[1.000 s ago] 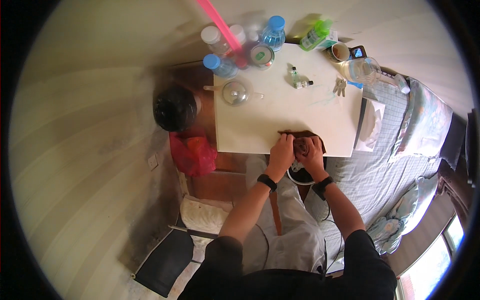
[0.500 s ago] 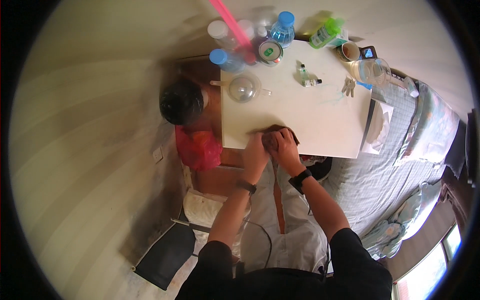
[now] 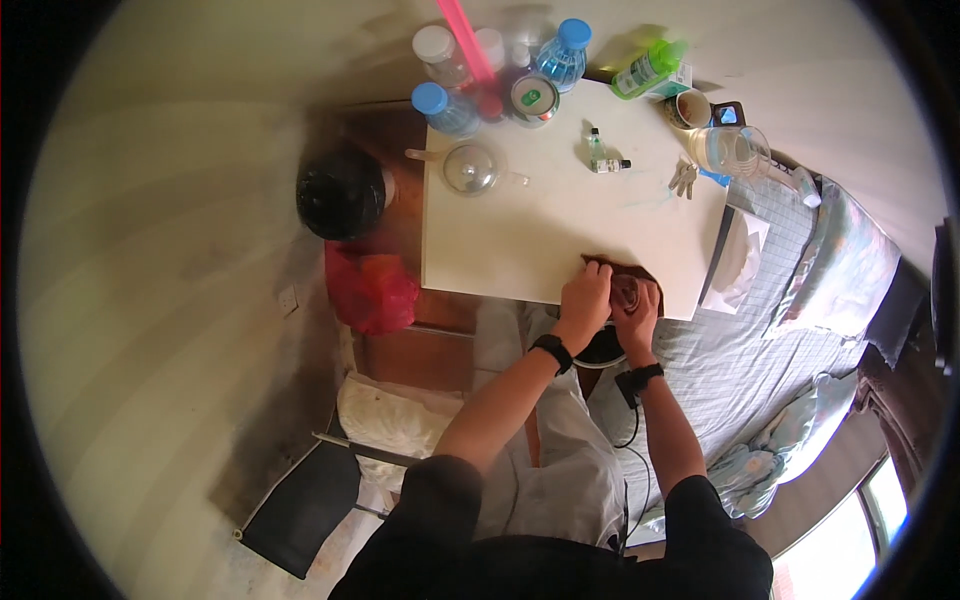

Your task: The person wipes a stained area on a light-colored wall with a brown cloth, repeatedly scrubbing the same spot and occasionally adjusting the cloth.

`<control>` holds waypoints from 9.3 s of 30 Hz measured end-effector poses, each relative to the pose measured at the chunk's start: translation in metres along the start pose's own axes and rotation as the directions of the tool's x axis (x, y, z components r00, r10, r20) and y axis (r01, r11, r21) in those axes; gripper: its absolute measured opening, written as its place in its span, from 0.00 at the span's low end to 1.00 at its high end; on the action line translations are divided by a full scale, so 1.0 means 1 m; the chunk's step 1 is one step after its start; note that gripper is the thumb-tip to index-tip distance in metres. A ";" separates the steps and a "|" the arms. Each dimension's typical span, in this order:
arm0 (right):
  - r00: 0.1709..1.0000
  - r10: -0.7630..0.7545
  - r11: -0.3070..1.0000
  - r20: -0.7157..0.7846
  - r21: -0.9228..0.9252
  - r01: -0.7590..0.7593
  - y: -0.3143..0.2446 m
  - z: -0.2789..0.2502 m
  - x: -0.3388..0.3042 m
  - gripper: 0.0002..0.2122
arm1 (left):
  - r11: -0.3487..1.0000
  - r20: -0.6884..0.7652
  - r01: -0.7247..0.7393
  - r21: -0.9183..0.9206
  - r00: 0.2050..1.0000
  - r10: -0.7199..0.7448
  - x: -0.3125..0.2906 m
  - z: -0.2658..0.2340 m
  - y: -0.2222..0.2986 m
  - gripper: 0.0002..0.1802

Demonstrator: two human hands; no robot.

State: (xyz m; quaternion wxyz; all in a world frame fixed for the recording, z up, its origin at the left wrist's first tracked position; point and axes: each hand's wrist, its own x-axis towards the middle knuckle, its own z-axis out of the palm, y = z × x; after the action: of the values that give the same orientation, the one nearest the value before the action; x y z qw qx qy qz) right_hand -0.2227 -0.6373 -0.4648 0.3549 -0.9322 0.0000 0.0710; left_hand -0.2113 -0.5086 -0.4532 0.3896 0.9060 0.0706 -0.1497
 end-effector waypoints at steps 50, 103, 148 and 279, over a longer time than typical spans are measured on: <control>0.813 -0.334 0.937 0.477 0.072 0.343 0.036 -0.040 0.080 0.22 | 0.974 0.137 0.165 -0.153 0.980 -0.144 0.033 0.004 -0.002 0.11; 0.990 -0.043 0.999 0.135 0.038 0.038 0.022 -0.028 0.053 0.18 | 0.986 -0.158 -0.055 -0.156 0.987 0.030 0.026 0.022 0.002 0.10; 0.844 -0.300 0.952 0.445 0.197 0.235 -0.177 0.146 0.060 0.15 | 0.860 -0.463 0.380 -0.340 0.728 -0.505 -0.042 -0.127 -0.147 0.14; -0.104 -0.538 0.607 0.837 0.469 0.641 -0.269 0.179 -0.339 0.23 | 0.375 -0.420 0.589 -0.715 0.067 -0.905 -0.490 -0.040 -0.177 0.10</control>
State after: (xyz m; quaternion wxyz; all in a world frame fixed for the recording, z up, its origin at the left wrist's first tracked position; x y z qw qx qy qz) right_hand -0.5689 -0.3346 -0.3746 0.2281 -0.5957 -0.6263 0.4482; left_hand -0.7096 -0.3633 -0.3888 0.3311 0.5972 0.7246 0.0934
